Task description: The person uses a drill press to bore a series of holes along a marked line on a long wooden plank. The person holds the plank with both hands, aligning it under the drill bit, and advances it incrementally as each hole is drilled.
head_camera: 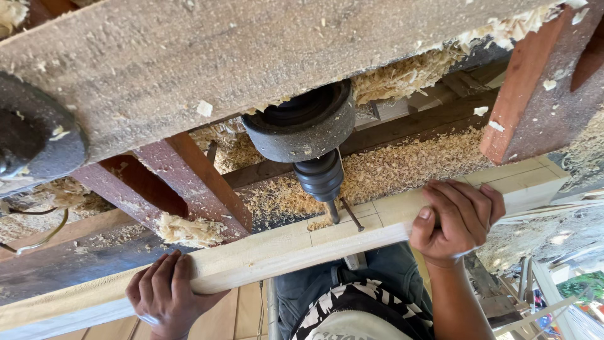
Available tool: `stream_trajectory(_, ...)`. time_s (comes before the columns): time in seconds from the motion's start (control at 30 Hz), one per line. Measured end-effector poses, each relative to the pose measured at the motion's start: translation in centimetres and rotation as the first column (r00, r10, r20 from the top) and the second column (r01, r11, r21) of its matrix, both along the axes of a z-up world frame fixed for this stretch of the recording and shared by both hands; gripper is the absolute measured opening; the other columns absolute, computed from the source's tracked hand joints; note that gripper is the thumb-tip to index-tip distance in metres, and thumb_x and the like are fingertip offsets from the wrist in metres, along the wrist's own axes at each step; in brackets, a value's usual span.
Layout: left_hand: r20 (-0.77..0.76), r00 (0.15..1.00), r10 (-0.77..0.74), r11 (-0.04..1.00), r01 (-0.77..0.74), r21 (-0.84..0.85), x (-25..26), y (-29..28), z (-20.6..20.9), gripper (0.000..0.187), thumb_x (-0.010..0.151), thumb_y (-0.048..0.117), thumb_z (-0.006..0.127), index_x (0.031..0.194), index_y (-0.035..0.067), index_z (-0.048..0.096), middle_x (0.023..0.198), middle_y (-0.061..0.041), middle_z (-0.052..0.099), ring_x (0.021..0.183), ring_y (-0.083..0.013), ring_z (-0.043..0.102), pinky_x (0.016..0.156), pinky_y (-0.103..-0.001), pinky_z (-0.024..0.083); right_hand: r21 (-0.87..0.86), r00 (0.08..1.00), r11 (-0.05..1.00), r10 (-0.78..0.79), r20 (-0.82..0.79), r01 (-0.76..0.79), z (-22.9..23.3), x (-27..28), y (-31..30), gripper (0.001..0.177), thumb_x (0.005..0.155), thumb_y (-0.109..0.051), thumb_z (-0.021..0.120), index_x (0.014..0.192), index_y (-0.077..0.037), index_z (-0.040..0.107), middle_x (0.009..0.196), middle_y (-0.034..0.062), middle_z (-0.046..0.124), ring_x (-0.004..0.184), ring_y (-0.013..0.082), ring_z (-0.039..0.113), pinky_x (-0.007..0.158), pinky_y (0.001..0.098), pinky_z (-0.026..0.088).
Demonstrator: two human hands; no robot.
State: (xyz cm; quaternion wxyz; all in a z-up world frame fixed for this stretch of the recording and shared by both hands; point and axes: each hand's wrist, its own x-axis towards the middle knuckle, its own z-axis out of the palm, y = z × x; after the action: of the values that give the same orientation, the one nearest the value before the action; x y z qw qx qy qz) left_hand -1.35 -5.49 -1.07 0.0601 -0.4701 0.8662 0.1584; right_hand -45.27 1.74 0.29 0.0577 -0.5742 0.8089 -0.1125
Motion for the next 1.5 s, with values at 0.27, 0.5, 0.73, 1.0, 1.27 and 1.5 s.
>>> stream_trajectory(0.27,-0.017,1.0,0.006,1.0,-0.006,0.009,-0.3,-0.1,0.0,0.082,0.077,0.083,0.066,0.101,0.005,0.067,0.103,-0.011,0.072,0.1,-0.0291,0.07,0.094,-0.047,0.047,-0.002,1.0,1.0,0.019,0.013,-0.019,0.0,-0.6,-0.5,0.037,0.106,-0.03,0.052,0.09,-0.007,0.077,0.096,0.0052,0.078,0.103,0.0223,0.068,0.115,0.0436,0.036)
stream_trajectory(0.5,-0.021,1.0,0.007,1.0,-0.007,-0.024,0.3,1.4,0.1,0.086,0.079,0.087,0.059,0.102,0.004,0.067,0.101,-0.013,0.07,0.097,-0.0309,0.07,0.094,-0.048,0.047,-0.026,0.998,0.998,0.064,0.005,-0.063,-0.1,-0.7,0.7,0.035,0.106,-0.027,0.054,0.092,-0.007,0.078,0.096,0.0057,0.079,0.102,0.0219,0.069,0.115,0.0438,0.036)
stream_trajectory(0.73,-0.033,0.999,-0.024,0.998,0.023,-0.051,1.5,3.8,0.4,0.079,0.086,0.082,0.056,0.103,0.005,0.067,0.108,-0.012,0.072,0.101,-0.03,0.069,0.095,-0.049,0.046,-0.061,0.996,0.995,0.084,0.023,-0.083,-0.2,-0.4,4.8,0.033,0.11,-0.028,0.055,0.098,-0.007,0.078,0.102,0.0053,0.078,0.102,0.0221,0.068,0.115,0.0414,0.035)
stream_trajectory(1.0,-0.025,0.999,-0.031,0.999,0.031,-0.009,2.1,5.5,1.4,0.084,0.081,0.085,0.058,0.104,0.005,0.065,0.106,-0.013,0.071,0.101,-0.0298,0.068,0.097,-0.048,0.045,-0.074,0.998,0.995,0.066,0.023,-0.065,0.1,1.8,8.5,0.032,0.109,-0.027,0.055,0.097,-0.008,0.078,0.101,0.0043,0.077,0.105,0.023,0.067,0.113,0.0425,0.036)
stream_trajectory(1.27,-0.036,0.999,-0.035,0.999,0.034,-0.024,2.5,5.5,1.0,0.085,0.078,0.087,0.061,0.103,0.005,0.065,0.106,-0.012,0.071,0.1,-0.0294,0.068,0.096,-0.048,0.045,-0.078,0.999,0.996,0.046,0.024,-0.044,-0.1,2.4,9.1,0.03,0.109,-0.026,0.057,0.098,-0.008,0.078,0.101,0.0043,0.077,0.105,0.0233,0.068,0.114,0.0419,0.036)
stream_trajectory(1.5,-0.052,0.998,-0.034,0.999,0.032,-0.026,2.1,5.0,0.9,0.086,0.076,0.087,0.061,0.104,0.006,0.065,0.105,-0.012,0.07,0.101,-0.0298,0.068,0.095,-0.049,0.045,-0.02,0.999,0.999,0.034,0.016,-0.033,0.2,1.9,8.3,0.031,0.109,-0.026,0.057,0.098,-0.007,0.079,0.103,0.0046,0.078,0.102,0.0209,0.069,0.116,0.0406,0.036)
